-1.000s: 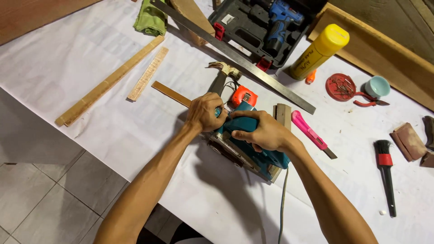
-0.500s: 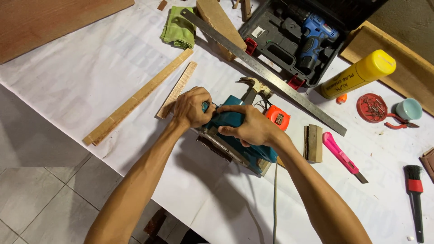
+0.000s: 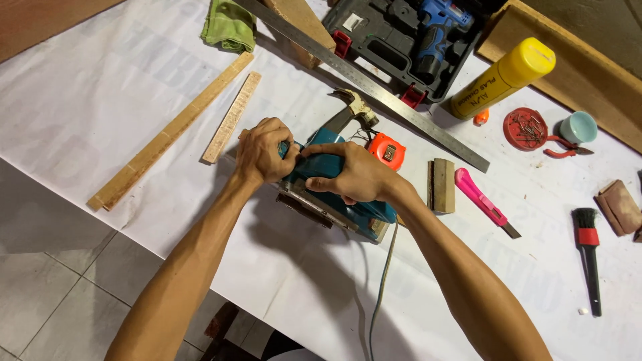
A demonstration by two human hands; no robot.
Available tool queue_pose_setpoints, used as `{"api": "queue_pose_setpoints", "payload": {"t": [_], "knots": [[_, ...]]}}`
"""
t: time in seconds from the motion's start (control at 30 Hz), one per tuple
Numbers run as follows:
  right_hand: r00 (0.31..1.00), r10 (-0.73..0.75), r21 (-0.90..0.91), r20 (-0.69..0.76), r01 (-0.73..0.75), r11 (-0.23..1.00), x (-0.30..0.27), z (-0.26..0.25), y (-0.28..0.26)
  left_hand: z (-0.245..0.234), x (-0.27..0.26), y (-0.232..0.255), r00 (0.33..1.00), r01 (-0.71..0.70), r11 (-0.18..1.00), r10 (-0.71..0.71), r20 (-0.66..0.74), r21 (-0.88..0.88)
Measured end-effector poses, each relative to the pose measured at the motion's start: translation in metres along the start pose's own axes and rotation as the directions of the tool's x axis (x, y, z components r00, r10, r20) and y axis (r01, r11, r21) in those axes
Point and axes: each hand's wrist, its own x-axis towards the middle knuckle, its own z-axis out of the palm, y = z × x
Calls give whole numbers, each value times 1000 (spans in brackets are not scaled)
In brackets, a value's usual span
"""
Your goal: Sand a small piece of wood with an electric belt sander.
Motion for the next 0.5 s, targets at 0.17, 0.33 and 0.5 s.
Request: {"api": "queue_pose_setpoints", "payload": {"t": [0.17, 0.33, 0.5], "knots": [[999, -28, -60, -23, 26, 998, -40, -11, 33, 28, -16, 41, 999, -32, 998, 30, -34, -52], [1000, 27, -32, -2, -27, 999, -99, -25, 62, 60, -31, 100, 997, -52, 996, 49, -54, -69], [990, 138, 58, -25, -137, 989, -167, -36, 100, 95, -48, 168, 986, -139, 982, 125, -113, -126]]}}
